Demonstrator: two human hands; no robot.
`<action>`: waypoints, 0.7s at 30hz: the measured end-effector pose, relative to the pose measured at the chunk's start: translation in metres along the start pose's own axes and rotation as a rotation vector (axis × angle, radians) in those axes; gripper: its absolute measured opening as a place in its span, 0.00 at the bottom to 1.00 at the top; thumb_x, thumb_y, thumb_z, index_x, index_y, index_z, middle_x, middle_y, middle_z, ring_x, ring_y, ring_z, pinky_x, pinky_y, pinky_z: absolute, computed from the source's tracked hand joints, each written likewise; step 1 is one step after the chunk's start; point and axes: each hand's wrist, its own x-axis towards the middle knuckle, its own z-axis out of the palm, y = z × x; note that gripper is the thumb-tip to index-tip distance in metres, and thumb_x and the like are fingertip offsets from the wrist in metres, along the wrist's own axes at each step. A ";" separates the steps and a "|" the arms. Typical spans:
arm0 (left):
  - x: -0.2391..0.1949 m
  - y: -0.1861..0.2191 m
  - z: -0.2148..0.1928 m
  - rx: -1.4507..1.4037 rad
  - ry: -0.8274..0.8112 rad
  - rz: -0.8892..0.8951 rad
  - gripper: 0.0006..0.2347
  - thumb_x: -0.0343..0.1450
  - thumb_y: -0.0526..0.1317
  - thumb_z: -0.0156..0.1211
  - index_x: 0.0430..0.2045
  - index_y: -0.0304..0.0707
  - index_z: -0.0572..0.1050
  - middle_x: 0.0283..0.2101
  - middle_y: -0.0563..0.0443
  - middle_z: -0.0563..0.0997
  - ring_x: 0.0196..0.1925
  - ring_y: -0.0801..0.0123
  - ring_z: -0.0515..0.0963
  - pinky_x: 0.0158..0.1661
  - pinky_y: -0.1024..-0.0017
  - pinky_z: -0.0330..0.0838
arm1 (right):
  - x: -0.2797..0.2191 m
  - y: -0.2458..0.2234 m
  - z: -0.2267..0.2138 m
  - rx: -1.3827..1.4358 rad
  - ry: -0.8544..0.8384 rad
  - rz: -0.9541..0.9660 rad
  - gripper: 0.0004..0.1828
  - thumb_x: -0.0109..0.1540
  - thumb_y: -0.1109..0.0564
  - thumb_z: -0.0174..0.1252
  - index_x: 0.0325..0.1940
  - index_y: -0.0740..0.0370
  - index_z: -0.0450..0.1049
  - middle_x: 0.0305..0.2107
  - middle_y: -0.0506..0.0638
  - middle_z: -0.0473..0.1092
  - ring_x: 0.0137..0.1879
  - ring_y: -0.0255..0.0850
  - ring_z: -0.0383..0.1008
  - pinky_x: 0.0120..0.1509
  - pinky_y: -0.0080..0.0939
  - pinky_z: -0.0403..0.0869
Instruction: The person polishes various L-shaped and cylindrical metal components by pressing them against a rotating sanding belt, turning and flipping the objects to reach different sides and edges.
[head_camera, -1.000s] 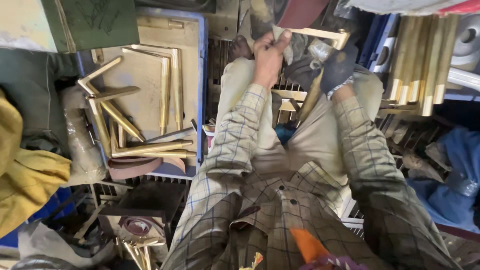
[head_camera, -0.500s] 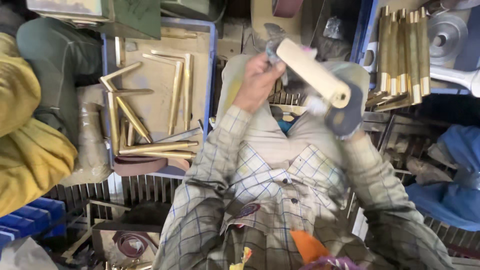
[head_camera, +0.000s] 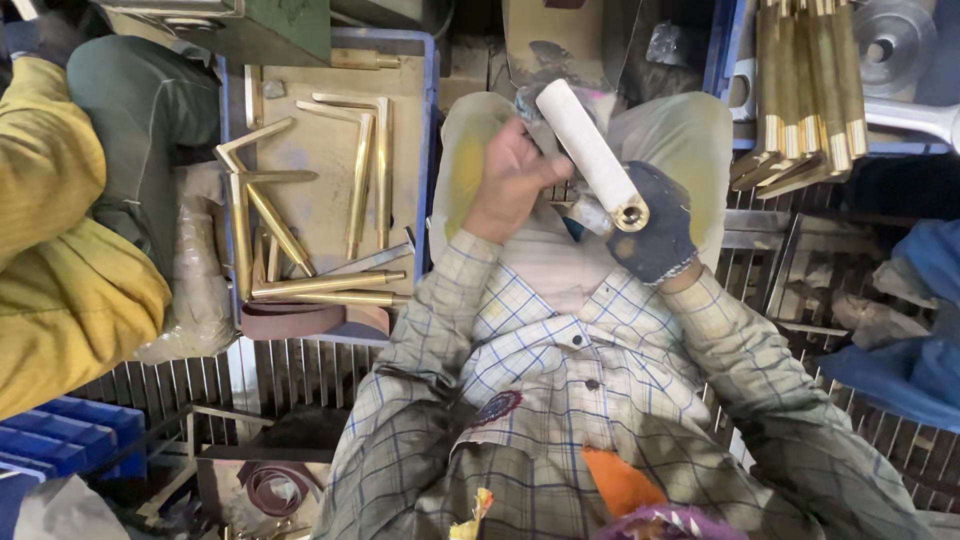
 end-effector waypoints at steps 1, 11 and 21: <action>-0.004 0.002 0.011 0.090 -0.023 0.043 0.28 0.67 0.31 0.74 0.60 0.30 0.64 0.57 0.48 0.74 0.62 0.67 0.74 0.65 0.67 0.67 | -0.004 0.001 0.002 -0.078 0.032 -0.041 0.25 0.55 0.61 0.62 0.57 0.66 0.72 0.49 0.63 0.73 0.54 0.63 0.76 0.59 0.56 0.75; -0.007 0.026 0.044 0.416 0.195 0.073 0.12 0.71 0.34 0.68 0.45 0.26 0.78 0.42 0.51 0.83 0.43 0.72 0.80 0.49 0.71 0.76 | -0.026 0.018 0.044 -0.200 0.160 -0.211 0.34 0.60 0.42 0.62 0.61 0.66 0.65 0.51 0.68 0.68 0.55 0.67 0.72 0.59 0.62 0.73; 0.010 0.029 0.034 0.127 0.310 -0.057 0.13 0.77 0.44 0.60 0.43 0.28 0.78 0.36 0.53 0.79 0.36 0.74 0.75 0.38 0.74 0.68 | -0.038 0.021 0.052 -0.134 0.272 -0.015 0.29 0.63 0.57 0.63 0.65 0.70 0.67 0.52 0.64 0.74 0.57 0.60 0.77 0.63 0.54 0.75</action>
